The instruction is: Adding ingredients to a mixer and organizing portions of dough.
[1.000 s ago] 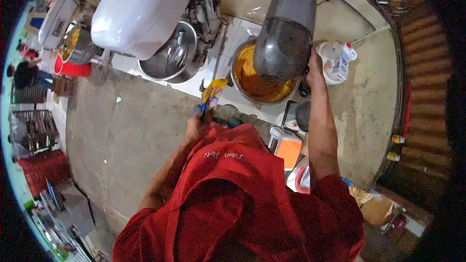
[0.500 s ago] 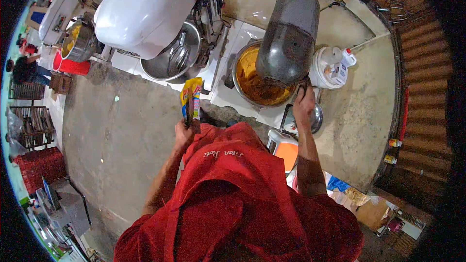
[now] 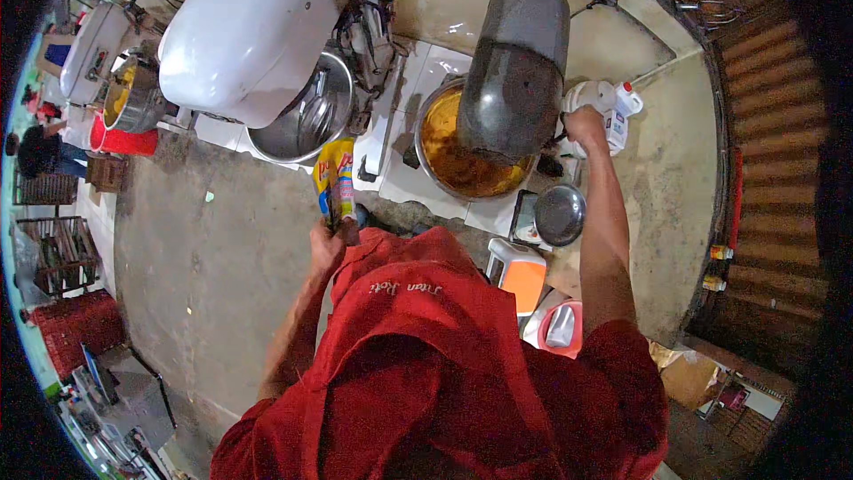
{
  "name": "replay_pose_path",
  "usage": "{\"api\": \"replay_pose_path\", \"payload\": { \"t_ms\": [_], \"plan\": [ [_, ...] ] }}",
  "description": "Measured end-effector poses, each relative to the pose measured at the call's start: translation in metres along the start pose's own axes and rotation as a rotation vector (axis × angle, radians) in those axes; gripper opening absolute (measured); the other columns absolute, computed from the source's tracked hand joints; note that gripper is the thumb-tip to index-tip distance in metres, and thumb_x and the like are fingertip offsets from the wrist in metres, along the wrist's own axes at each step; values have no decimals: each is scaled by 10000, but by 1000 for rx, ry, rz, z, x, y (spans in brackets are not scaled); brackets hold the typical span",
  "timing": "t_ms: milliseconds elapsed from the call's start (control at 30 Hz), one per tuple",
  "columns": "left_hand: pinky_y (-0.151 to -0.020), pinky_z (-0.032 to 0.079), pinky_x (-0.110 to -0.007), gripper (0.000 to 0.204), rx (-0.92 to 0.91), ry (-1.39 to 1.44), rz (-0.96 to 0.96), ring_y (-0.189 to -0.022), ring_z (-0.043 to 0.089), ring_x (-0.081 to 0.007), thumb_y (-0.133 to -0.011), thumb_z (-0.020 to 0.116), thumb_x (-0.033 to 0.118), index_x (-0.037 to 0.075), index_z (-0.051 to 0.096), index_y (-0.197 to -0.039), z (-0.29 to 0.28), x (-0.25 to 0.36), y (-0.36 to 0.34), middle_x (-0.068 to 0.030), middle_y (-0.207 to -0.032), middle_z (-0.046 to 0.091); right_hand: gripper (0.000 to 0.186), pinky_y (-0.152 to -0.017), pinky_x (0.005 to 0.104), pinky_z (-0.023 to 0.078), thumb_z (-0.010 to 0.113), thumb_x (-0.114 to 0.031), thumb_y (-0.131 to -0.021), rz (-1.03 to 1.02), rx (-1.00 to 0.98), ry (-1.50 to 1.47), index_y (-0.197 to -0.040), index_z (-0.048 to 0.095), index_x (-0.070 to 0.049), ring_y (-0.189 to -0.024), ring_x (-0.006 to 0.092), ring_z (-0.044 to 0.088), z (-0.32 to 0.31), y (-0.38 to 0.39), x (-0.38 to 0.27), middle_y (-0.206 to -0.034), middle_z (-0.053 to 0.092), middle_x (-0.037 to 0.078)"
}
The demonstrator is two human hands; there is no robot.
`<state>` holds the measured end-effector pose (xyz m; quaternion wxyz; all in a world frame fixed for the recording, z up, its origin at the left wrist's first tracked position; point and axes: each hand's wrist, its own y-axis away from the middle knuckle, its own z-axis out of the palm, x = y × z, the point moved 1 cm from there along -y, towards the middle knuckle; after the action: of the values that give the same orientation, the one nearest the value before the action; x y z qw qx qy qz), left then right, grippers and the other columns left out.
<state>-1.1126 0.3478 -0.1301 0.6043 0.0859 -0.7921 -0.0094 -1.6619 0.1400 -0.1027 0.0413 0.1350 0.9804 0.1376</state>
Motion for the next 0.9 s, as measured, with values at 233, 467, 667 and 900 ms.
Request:
{"api": "replay_pose_path", "payload": {
  "t_ms": [233,467,667,900],
  "plan": [
    [-543,458,-293,195,-101,170,-244,-595,554,-112,-888,631,190,-5,621,-896,13,-43,-8,-42,-717,633,396,-839,473,484,574,-350,-789,121,389,-123,-824,676,31,-875,438,626,-1,6,-20,-886,647,274],
    [-572,466,-304,259,-92,-47,-136,-609,559,-116,-892,619,247,-12,616,-894,13,-35,-8,-46,-717,637,320,-726,501,464,566,-292,-832,115,628,-375,-786,639,16,-746,447,601,8,86,-44,-778,622,262],
    [-603,482,-304,216,-69,183,-103,-639,568,-125,-881,596,176,-36,612,-919,11,-30,-1,-36,-717,634,443,-696,433,475,479,-408,-885,74,447,-306,-835,635,3,-740,389,621,10,34,-6,-786,636,219],
    [-622,495,-325,209,-14,-47,-133,-665,598,-129,-871,602,158,-46,623,-916,9,-38,1,-72,-712,653,510,-822,406,442,431,-500,-936,178,-310,-1285,-1174,570,-71,-1033,239,538,-14,-13,-19,-1134,604,95]
  ]
}}
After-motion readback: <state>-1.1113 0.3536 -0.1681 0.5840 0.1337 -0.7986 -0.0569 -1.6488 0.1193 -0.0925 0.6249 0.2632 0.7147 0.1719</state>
